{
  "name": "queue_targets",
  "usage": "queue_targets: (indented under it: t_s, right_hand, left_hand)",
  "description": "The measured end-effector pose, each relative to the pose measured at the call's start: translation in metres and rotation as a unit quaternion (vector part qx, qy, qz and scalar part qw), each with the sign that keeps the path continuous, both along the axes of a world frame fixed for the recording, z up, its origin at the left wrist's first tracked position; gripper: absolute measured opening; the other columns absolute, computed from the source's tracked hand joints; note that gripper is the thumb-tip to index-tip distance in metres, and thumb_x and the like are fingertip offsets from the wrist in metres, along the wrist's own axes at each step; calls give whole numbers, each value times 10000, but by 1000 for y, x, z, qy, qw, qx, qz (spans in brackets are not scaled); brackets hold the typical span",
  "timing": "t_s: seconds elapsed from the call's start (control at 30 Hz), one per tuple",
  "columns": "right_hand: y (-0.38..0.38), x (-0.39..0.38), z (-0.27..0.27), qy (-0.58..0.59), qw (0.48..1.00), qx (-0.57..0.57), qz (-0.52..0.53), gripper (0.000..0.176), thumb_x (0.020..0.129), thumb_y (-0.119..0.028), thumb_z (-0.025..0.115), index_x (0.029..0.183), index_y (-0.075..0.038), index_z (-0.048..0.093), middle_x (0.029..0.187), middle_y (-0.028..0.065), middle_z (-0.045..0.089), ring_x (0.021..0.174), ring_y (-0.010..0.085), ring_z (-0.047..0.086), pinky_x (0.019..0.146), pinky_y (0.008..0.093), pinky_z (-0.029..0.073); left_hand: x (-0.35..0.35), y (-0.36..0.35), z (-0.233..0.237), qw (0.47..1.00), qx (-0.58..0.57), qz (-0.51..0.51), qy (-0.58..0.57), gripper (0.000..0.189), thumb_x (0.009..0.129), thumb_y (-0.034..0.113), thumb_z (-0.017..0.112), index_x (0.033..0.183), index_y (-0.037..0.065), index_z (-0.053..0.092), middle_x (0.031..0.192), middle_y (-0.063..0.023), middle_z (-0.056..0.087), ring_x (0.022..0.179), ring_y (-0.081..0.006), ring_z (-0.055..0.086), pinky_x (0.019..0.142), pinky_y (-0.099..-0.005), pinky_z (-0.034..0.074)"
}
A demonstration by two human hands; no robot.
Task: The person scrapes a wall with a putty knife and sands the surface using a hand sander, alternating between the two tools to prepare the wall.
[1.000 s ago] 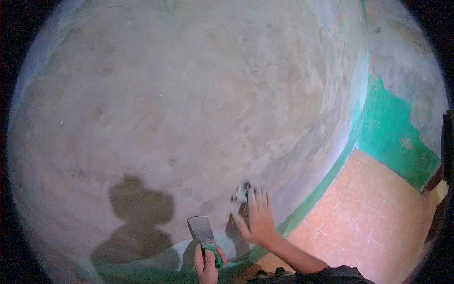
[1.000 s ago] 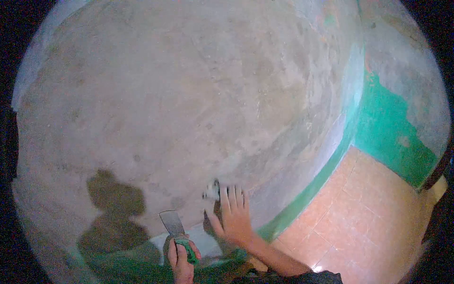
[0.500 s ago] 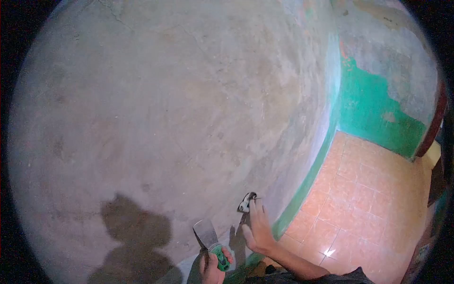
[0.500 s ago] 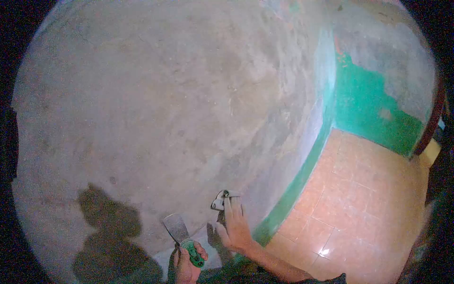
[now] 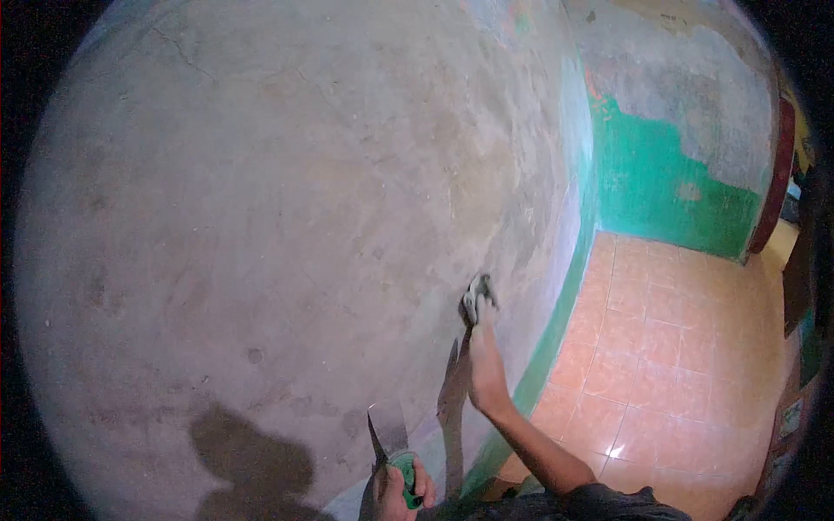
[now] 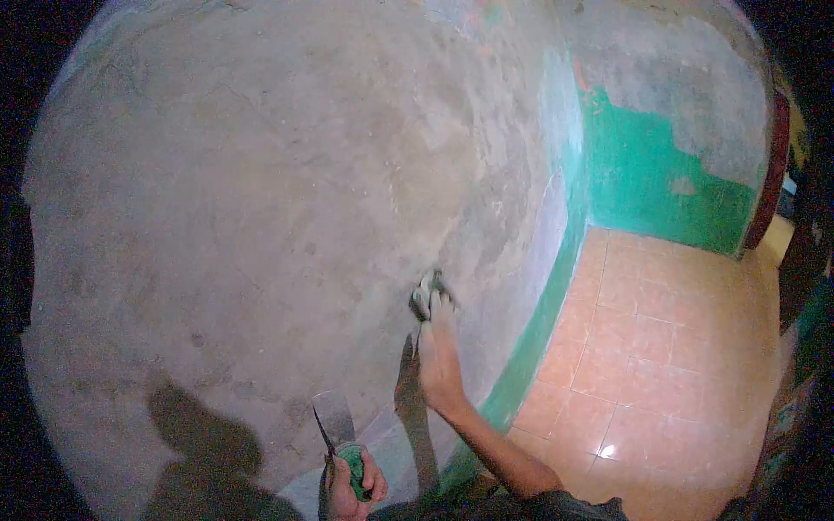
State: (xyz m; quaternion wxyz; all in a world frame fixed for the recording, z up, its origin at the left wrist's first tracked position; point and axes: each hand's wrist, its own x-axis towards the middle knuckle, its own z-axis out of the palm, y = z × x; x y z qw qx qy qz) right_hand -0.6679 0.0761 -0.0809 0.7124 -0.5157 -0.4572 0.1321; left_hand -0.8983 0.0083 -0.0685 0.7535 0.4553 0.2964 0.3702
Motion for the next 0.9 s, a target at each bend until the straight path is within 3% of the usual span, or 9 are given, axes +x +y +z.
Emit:
queue_targets:
  t_s: [0.07,0.1,0.2,0.33,0.43,0.57,0.7,0.8,0.9]
  right_hand:
    - [3,5,21,-52,998,27,-11,677,912,-288,478,1441,73,258,1494,294,252,1412,431,195,1154,498,117]
    - [-4,2,21,-221,974,36,-34,720,887,-327,504,1441,66,266,1492,295,253,1411,420,209,1136,551,117]
    - [-11,25,51,-473,875,21,-97,741,865,-380,528,1438,34,305,1470,284,308,1394,423,255,1118,585,124]
    - [25,45,90,-251,951,76,-165,741,846,-464,551,1419,-28,377,1435,232,403,1366,378,343,1106,587,166]
    - [7,45,109,-502,850,159,-35,764,857,-481,538,1431,-14,346,1450,251,368,1378,374,319,1101,593,171]
    - [44,99,164,-384,902,134,-142,803,847,-562,537,1416,-18,380,1452,249,364,1362,399,337,1080,597,224]
    - [39,105,196,-543,809,218,-54,805,831,-572,550,1394,-14,407,1438,235,393,1340,388,371,1071,585,246]
    - [44,118,237,-565,780,258,-79,808,813,-580,573,1383,-27,425,1434,223,404,1329,369,389,1075,577,252]
    - [83,138,276,-446,803,309,-245,803,783,-572,598,1374,-50,445,1422,198,427,1316,343,411,1081,571,252]
  left_hand:
    - [5,-1,-2,998,-19,-21,-51,416,1006,424,408,1108,41,535,637,5,466,466,-121,449,433,-266,405]
    - [7,0,-2,996,-28,-32,-75,416,1005,426,409,1103,41,534,639,5,464,472,-121,452,438,-264,405]
    - [12,-3,6,1000,-9,21,8,413,1004,425,412,1114,46,532,655,2,463,502,-119,455,464,-267,405]
    - [25,2,3,998,11,-8,-54,394,1003,430,414,1111,70,535,668,-3,460,518,-123,435,481,-284,401]
    - [38,-2,17,999,15,18,-38,377,1003,437,407,1056,88,537,674,-11,461,521,-135,426,494,-296,399]
    - [70,-4,38,998,50,32,-34,392,1006,459,375,939,102,523,687,-26,467,541,-161,439,530,-319,411]
    - [93,6,22,997,39,27,-56,442,1003,495,337,883,106,511,707,-33,484,556,-170,456,536,-324,412]
    - [116,8,15,995,3,59,-74,469,996,518,327,889,100,512,712,-36,497,554,-159,464,523,-309,405]
    - [133,16,-4,993,25,60,-100,494,984,539,340,907,86,520,662,-24,491,454,-131,409,435,-277,350]
